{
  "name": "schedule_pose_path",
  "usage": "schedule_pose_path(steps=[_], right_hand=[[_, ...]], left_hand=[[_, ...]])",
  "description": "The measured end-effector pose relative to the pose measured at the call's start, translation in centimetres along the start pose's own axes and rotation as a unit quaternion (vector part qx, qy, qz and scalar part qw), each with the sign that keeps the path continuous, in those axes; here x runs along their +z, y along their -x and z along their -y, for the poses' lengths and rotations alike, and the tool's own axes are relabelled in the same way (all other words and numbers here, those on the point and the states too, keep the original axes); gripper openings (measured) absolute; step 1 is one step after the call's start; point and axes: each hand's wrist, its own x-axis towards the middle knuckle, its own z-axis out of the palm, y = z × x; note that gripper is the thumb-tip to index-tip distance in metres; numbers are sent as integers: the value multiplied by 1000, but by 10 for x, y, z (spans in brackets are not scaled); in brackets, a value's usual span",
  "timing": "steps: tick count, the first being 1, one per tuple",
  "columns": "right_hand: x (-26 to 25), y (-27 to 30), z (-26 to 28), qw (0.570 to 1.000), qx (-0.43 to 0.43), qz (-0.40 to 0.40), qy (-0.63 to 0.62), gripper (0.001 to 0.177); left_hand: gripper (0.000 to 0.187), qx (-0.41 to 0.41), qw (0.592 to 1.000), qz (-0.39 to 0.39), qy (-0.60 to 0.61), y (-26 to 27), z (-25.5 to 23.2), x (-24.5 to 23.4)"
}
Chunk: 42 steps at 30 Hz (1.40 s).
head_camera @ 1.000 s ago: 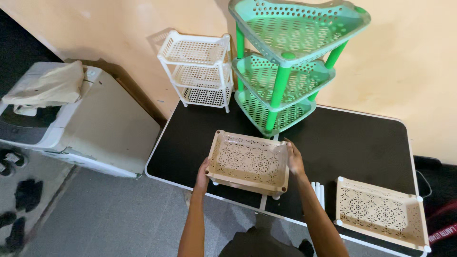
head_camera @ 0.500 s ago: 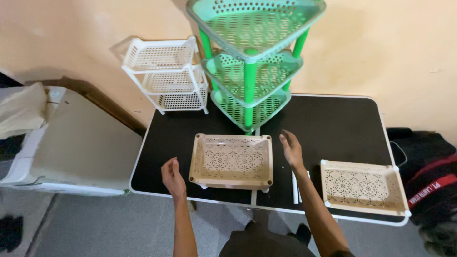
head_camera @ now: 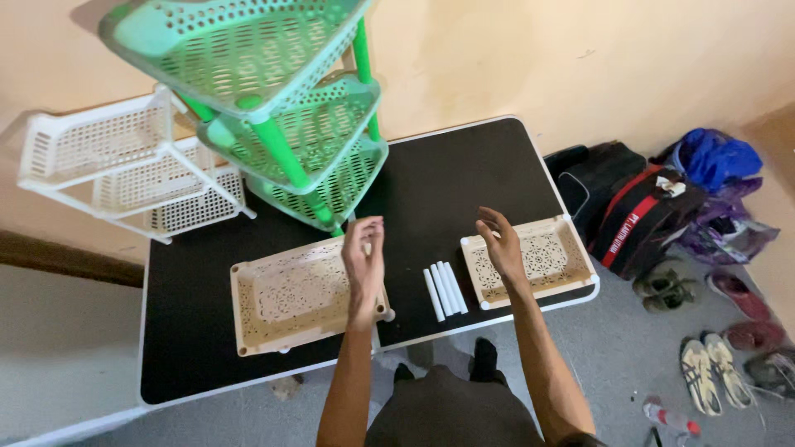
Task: The person assembles a three-tier plastic storage rack by inserting white plastic legs into beige perforated trays and stacking them. The person handles trays and legs by hand, aligns and inserts the legs, and stacks the trays to form a complete rack.
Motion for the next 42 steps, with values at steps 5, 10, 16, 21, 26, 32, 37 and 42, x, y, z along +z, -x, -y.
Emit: schedule_pose_path(steps=[5, 10, 16, 21, 26, 32, 37, 42], right_hand=[[-21, 8, -17, 998, 9, -8, 68, 41], [25, 43, -50, 991, -9, 122, 55, 30], [73, 99, -108, 971, 18, 171, 169, 37], [85, 123, -138, 962, 39, 180, 200, 39], [91, 127, -144, 968, -33, 171, 182, 27], [82, 115, -113, 947, 155, 242, 144, 24], [54, 57, -29, 948, -278, -2, 153, 38], [16, -7, 99, 975, -215, 58, 3, 35]], left_hand=[[19, 3, 995, 87, 53, 8, 5, 77], [20, -116, 982, 149, -1, 24, 65, 122], [43, -185, 941, 169, -229, 98, 150, 120], [56, -198, 927, 138, -287, 135, 155, 112], [54, -278, 892, 185, -303, 151, 148, 106], [33, -242, 913, 162, -286, 151, 148, 106], [19, -128, 984, 66, -100, 85, 83, 112], [29, 20, 999, 26, 4, 1, -33, 96]])
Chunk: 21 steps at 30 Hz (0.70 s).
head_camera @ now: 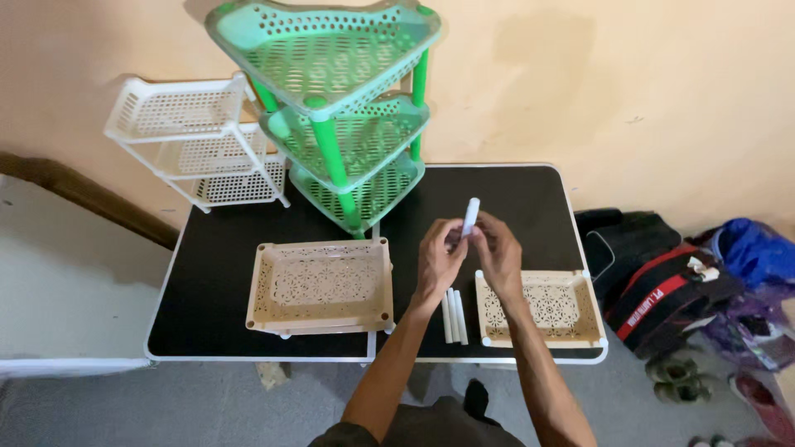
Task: The person assembles a three-tier plastic storage rack by inserting white plastic legs into beige perforated trays and stacking them. The person handles trays and legs by hand, aligns and inserts the legs, and stacks the trays to form a complete rack.
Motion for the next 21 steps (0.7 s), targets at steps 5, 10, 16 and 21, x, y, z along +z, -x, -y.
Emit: schedule_pose_path(steps=[5, 10, 16, 21], right_hand=[[-7, -20, 65, 997, -45, 7, -61, 25], [33, -26, 74, 989, -58, 75, -113, 23], [135, -24, 82, 958, -75, 210, -184, 18], [239, 5, 101, 923, -98, 316, -195, 23]], left_hand=[[35, 86, 995, -17, 46, -24, -61, -38], [29, 79, 993, -72, 59, -18, -59, -94], [16, 30, 966, -249, -57, 31, -37, -209], [21, -26, 908, -396, -135, 101, 7, -292]])
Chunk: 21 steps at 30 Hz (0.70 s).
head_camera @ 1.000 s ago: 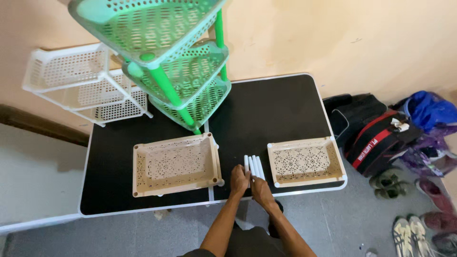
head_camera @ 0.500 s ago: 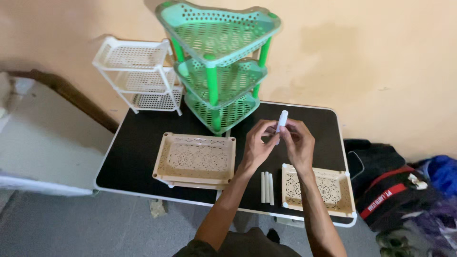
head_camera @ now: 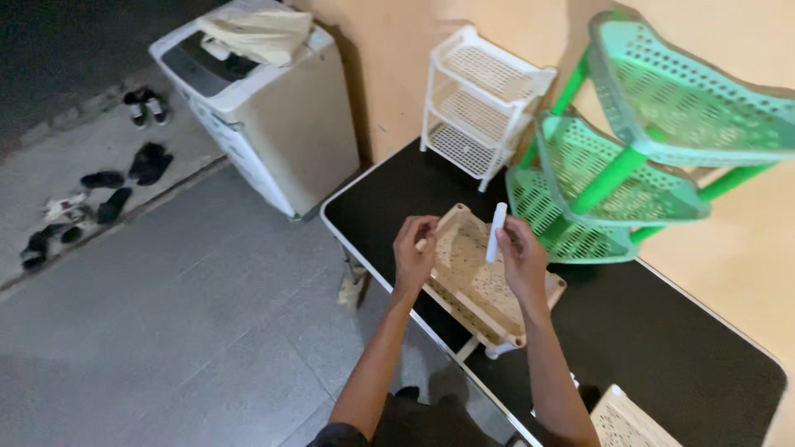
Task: The person assembles a three-tier plastic storage rack by inserting white plastic legs into beige perforated trays and stacking them. The person handles trays and legs by hand, aligns and inserts the legs, and stacks the trays to form a complete rack.
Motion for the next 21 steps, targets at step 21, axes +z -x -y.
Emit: schedule_pose_path(steps=[21], right_hand=[[53, 41, -76, 992, 107, 59, 23, 27]], left_hand=[[52, -5, 983, 167, -71, 44, 86, -32]])
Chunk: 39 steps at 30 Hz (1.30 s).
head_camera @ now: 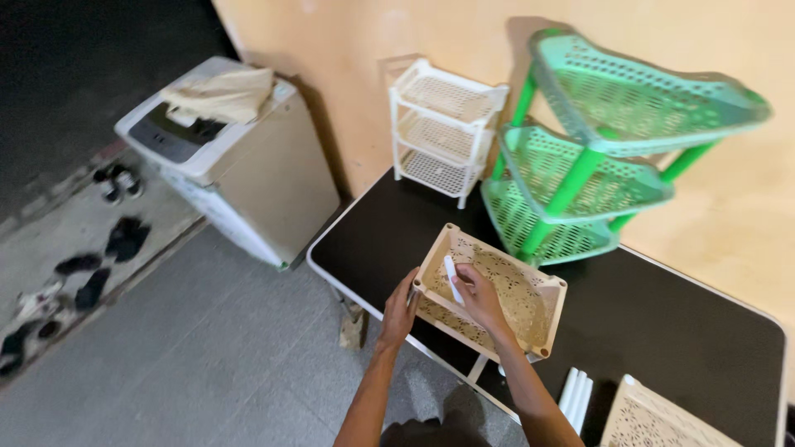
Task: The person assembles a three-tier plastic storage rack by inserting white plastic legs into beige perforated trays and stacking them. The person handles trays and legs by hand, aligns and inserts the legs, and stacks the trays to form a complete rack.
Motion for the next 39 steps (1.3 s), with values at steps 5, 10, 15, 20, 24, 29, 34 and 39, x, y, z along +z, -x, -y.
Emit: schedule_pose_path(steps=[5, 10, 15, 20, 24, 29, 34, 39], right_hand=[[-60, 22, 32, 999, -2, -43, 20, 34], [-145, 73, 73, 985, -56, -157, 29, 29], [-234, 146, 115, 957, -68, -267, 88, 31], [-299, 211, 149, 898, -61, -339, 274, 29], [-318, 244, 161, 864, -58, -372, 333, 29], [-320, 262, 174, 818, -58, -388, 421, 28], [-322, 273, 189, 765, -99, -384, 508, 32], [-319, 286, 198, 697, -90, -352, 618, 46]], left_hand=[[48, 123, 992, 5, -19, -20, -76, 12], [47, 281, 958, 34, -40, -47, -159, 50], [53, 376, 919, 118, -36, -55, -216, 115], [55, 441, 886, 146, 0, -50, -266, 195], [55, 463, 868, 169, 62, -37, -296, 222], [53, 487, 843, 214, 86, -29, -325, 225], [52, 459, 842, 269, 90, -32, -345, 215], [52, 488, 818, 300, 52, -37, -340, 214]])
